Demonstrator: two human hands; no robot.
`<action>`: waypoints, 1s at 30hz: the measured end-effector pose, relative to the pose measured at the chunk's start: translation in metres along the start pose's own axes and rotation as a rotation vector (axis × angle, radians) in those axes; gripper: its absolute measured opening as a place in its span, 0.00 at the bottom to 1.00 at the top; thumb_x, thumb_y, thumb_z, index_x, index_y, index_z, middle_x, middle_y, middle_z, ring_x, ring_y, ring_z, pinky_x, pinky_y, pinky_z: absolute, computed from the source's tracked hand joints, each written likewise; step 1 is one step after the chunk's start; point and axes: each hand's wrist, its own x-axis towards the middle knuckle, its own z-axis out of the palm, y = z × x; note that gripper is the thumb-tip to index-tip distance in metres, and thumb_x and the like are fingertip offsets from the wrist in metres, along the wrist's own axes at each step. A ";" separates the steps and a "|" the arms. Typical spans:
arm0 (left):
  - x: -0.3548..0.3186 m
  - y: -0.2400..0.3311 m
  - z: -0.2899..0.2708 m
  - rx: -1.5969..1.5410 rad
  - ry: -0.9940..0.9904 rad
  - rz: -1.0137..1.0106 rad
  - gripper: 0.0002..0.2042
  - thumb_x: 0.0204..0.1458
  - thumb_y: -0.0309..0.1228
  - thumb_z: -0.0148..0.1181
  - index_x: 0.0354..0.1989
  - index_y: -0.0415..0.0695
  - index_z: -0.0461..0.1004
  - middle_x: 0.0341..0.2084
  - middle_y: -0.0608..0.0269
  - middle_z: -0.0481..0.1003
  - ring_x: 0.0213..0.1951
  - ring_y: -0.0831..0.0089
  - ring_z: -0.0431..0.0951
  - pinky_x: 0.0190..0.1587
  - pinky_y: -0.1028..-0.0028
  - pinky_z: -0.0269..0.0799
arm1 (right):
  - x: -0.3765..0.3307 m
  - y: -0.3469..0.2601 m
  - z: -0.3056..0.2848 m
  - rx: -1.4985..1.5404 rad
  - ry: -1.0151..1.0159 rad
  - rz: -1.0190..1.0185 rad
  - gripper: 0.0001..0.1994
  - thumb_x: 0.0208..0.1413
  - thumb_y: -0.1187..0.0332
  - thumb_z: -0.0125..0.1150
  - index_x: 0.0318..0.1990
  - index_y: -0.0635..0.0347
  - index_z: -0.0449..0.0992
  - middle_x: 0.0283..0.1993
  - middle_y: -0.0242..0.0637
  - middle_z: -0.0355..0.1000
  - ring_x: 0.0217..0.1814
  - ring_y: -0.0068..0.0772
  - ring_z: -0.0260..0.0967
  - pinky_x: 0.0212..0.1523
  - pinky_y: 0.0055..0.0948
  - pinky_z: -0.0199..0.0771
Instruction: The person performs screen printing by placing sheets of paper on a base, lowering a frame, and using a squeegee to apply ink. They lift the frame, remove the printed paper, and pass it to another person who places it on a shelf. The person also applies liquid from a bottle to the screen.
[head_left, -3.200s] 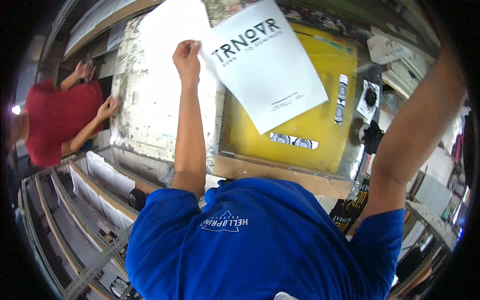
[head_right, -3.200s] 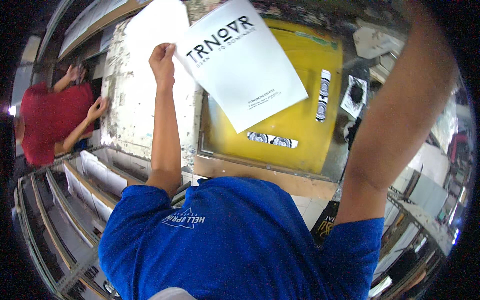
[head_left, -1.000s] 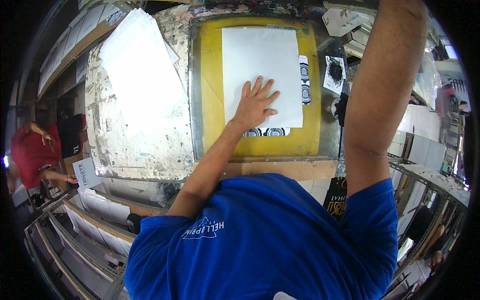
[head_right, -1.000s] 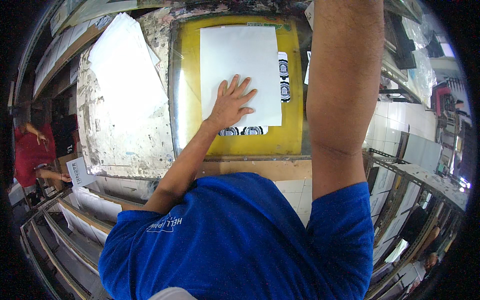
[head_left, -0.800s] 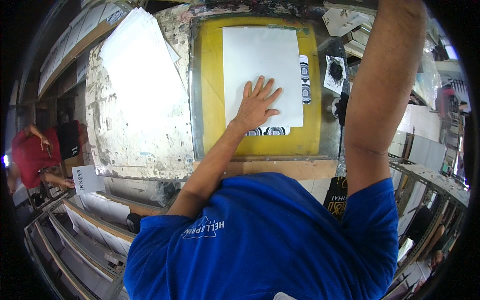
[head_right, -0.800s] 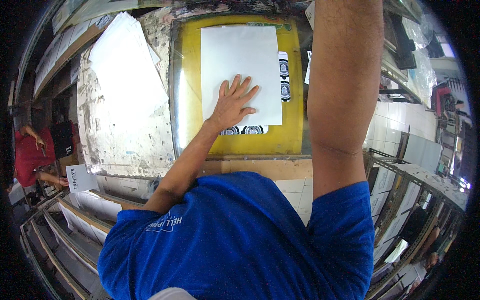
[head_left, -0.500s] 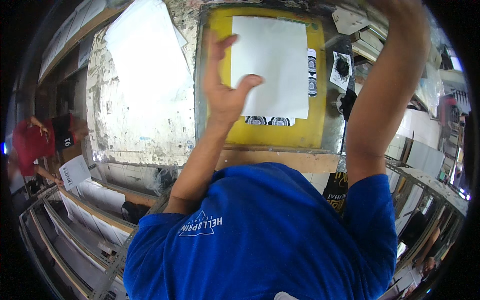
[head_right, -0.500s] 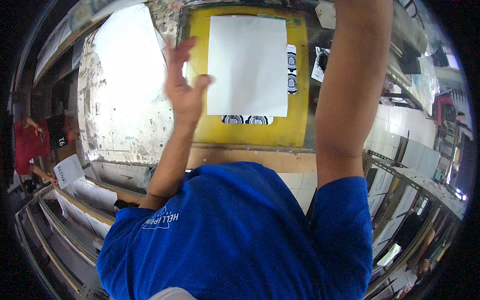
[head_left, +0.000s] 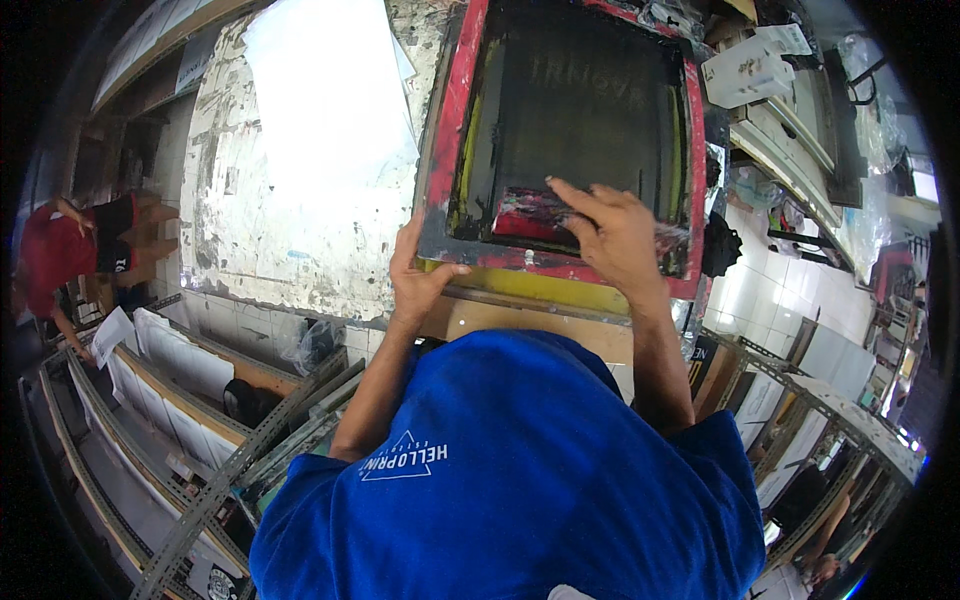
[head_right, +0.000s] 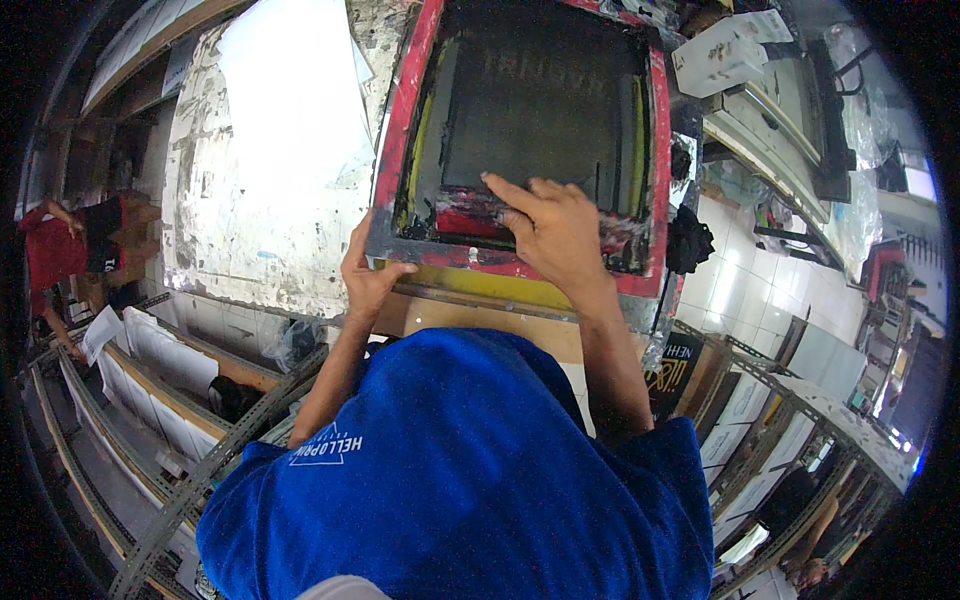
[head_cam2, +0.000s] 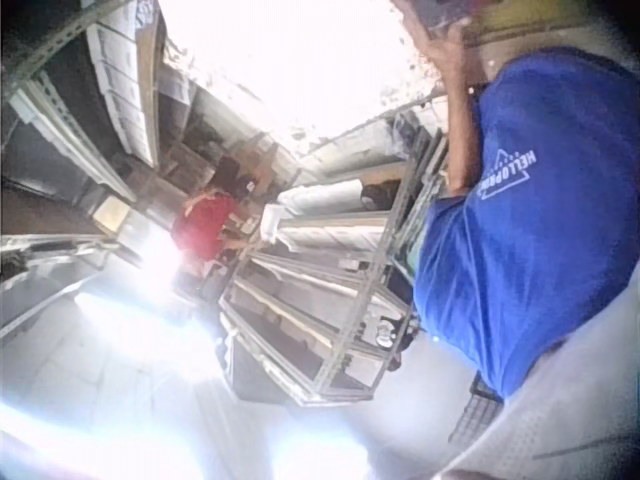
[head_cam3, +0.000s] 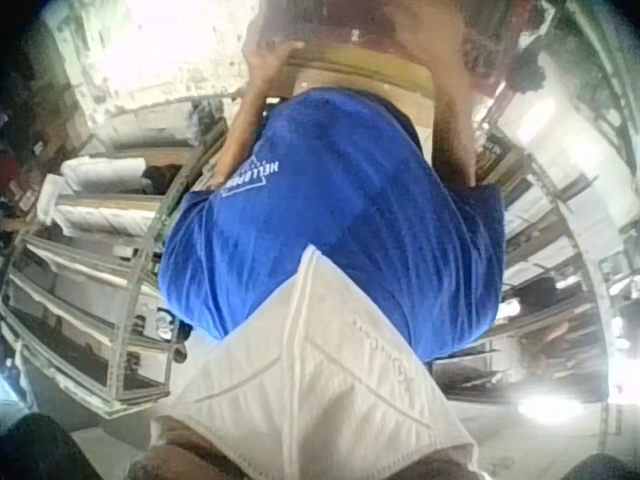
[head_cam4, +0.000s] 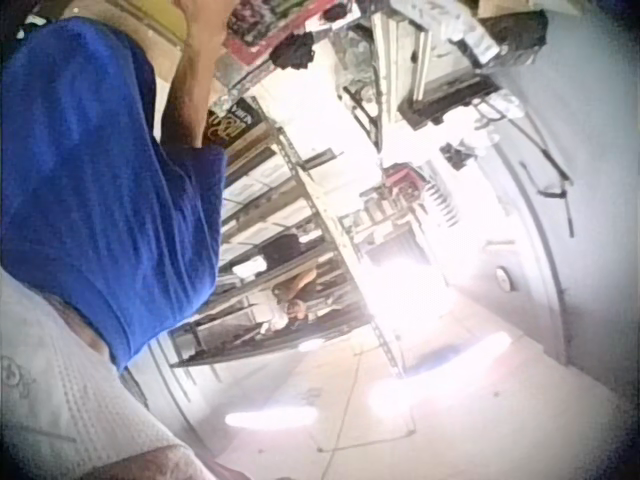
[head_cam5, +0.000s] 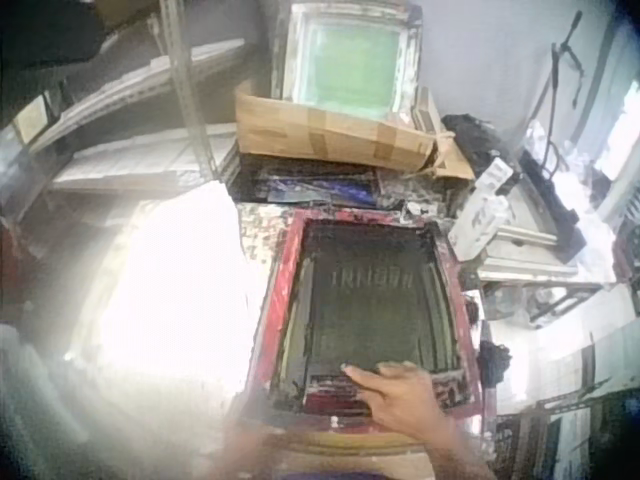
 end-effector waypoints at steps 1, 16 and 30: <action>0.002 -0.002 0.001 0.181 0.004 0.114 0.51 0.28 0.25 0.83 0.69 0.40 0.66 0.63 0.48 0.70 0.62 0.59 0.72 0.64 0.64 0.67 | -0.007 0.013 0.017 0.019 0.000 -0.006 0.30 0.43 0.70 0.74 0.60 0.45 0.80 0.36 0.41 0.74 0.39 0.45 0.72 0.45 0.40 0.69; -0.004 -0.017 0.000 0.585 0.016 0.135 0.44 0.26 0.37 0.81 0.61 0.41 0.75 0.70 0.42 0.59 0.66 0.43 0.59 0.67 0.49 0.52 | 0.078 0.084 0.065 -0.232 0.024 0.067 0.41 0.30 0.75 0.69 0.63 0.43 0.75 0.46 0.38 0.66 0.54 0.42 0.63 0.58 0.48 0.53; -0.010 -0.019 -0.001 0.515 0.017 0.094 0.44 0.31 0.44 0.81 0.63 0.43 0.73 0.69 0.39 0.59 0.66 0.44 0.59 0.67 0.49 0.53 | 0.248 0.197 0.056 -0.297 0.121 -0.085 0.38 0.37 0.71 0.67 0.64 0.39 0.75 0.49 0.40 0.72 0.55 0.46 0.67 0.55 0.49 0.57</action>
